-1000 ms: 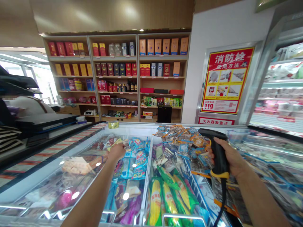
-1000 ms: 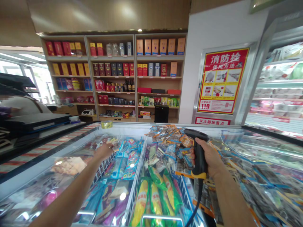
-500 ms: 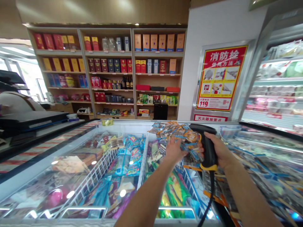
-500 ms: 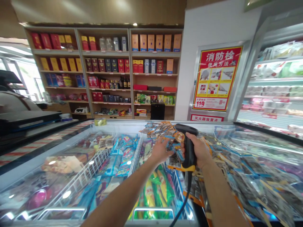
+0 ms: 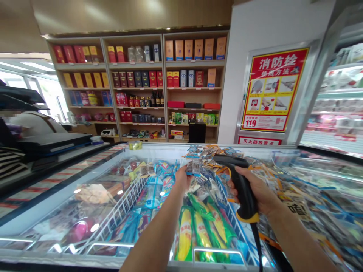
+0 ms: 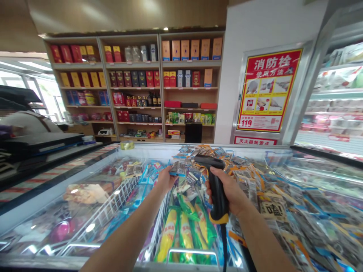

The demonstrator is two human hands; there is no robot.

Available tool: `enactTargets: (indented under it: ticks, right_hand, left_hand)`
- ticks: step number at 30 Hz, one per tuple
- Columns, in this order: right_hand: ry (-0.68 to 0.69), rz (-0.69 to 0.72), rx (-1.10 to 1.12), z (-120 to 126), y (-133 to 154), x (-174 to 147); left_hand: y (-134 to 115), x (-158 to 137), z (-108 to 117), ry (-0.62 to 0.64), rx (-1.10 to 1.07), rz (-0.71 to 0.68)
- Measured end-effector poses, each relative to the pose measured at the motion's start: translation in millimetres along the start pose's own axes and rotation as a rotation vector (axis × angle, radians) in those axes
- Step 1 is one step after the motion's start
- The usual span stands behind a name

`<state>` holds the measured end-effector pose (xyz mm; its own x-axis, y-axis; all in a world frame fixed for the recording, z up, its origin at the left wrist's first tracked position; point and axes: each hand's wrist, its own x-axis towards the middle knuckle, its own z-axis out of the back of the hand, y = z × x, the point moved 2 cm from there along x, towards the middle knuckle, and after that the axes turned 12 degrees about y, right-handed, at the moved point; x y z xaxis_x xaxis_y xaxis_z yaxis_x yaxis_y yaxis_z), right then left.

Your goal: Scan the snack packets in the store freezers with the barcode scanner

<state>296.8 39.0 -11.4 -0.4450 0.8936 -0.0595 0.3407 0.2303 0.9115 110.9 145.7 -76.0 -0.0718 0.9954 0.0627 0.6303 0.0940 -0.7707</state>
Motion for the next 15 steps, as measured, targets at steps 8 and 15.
enactTargets:
  ticks: [8, 15]
  right_hand:
    - [0.011, -0.097, -0.103, -13.5, -23.2, 7.2]
    - [0.015, -0.142, -0.093, -16.6, -31.1, 7.9]
  left_hand:
    - [-11.8, 4.6, 10.8, -0.053, -0.02, -0.094]
    - [-25.3, 7.2, 23.5, -0.068, -0.157, -0.096]
